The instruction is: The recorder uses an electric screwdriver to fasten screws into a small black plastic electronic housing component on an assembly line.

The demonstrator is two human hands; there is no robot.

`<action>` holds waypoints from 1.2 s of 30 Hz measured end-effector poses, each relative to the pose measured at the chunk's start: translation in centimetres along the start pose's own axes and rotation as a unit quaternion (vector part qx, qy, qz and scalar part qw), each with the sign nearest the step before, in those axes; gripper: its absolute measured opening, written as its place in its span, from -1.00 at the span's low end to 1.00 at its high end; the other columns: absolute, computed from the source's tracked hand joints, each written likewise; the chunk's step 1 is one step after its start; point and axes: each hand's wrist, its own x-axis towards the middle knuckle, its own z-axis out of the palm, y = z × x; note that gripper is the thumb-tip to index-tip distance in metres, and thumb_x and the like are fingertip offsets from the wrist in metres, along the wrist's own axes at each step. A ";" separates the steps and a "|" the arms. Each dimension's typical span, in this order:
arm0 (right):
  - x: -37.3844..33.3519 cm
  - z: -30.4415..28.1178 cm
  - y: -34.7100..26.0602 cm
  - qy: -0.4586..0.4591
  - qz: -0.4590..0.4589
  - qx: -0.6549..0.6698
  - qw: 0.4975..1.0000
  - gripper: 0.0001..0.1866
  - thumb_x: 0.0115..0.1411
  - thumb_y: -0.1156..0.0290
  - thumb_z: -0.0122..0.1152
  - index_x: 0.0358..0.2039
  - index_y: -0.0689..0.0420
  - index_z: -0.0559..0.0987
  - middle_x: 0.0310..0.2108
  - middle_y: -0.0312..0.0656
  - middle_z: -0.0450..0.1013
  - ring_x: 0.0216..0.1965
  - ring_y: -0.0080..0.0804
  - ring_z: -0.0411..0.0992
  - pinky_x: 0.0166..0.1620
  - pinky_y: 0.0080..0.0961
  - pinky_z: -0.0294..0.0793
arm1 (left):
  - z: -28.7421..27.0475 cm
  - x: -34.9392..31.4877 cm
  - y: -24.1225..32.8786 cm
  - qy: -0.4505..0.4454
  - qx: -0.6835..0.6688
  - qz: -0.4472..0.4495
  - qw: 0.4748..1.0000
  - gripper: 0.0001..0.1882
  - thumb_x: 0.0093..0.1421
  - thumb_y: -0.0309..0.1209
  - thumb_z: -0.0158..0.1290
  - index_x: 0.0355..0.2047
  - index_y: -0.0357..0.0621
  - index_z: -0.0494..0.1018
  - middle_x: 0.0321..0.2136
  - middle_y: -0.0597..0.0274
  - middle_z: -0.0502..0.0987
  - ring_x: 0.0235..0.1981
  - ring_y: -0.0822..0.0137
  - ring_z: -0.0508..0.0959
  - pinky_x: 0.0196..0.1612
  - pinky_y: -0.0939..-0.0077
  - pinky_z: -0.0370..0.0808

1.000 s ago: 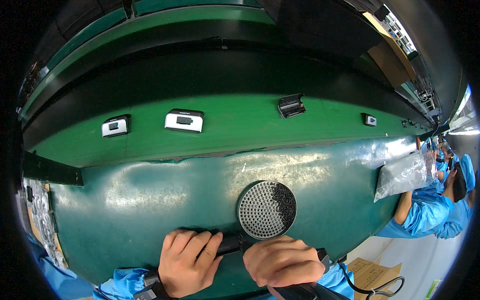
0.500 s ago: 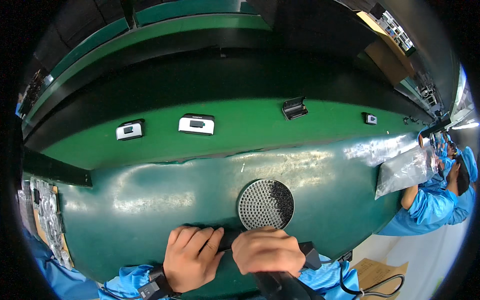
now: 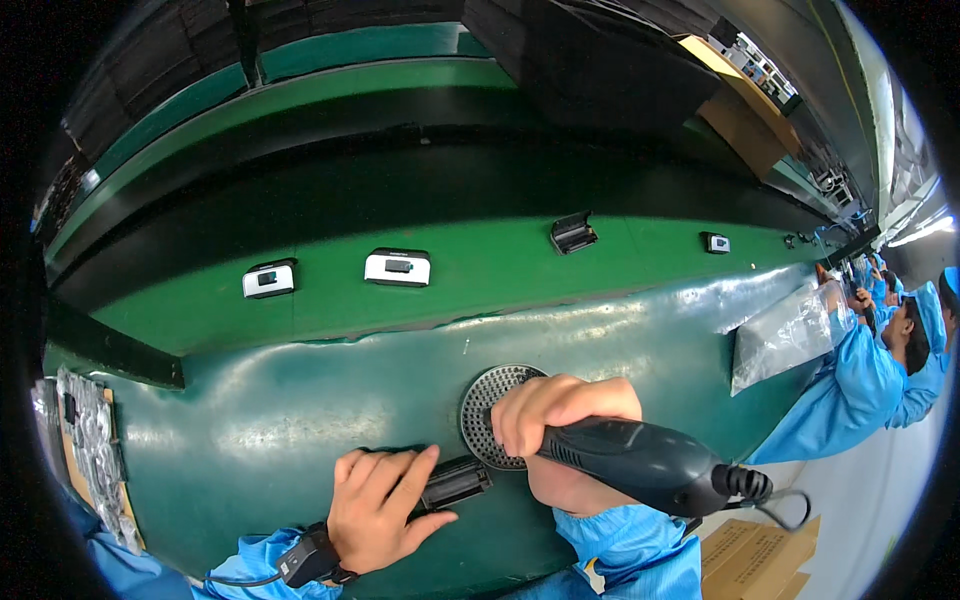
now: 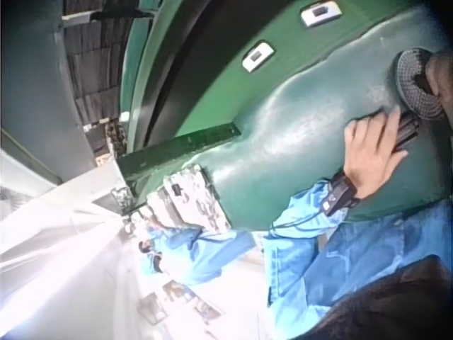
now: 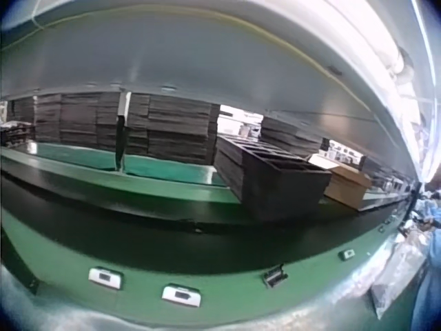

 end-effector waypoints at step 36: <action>-4.1 5.3 3.4 -0.171 -0.088 -0.034 0.981 -0.62 0.50 0.13 0.03 -0.29 0.21 0.33 -0.58 -0.05 0.46 -0.67 -0.25 0.46 -0.60 -0.22 0.57 | -1.3 -1.8 -2.5 0.030 -0.113 -0.051 0.992 -0.42 -0.32 -0.34 0.49 -0.17 -0.06 0.68 -0.20 0.37 0.49 -0.05 0.21 0.53 0.02 0.25 0.36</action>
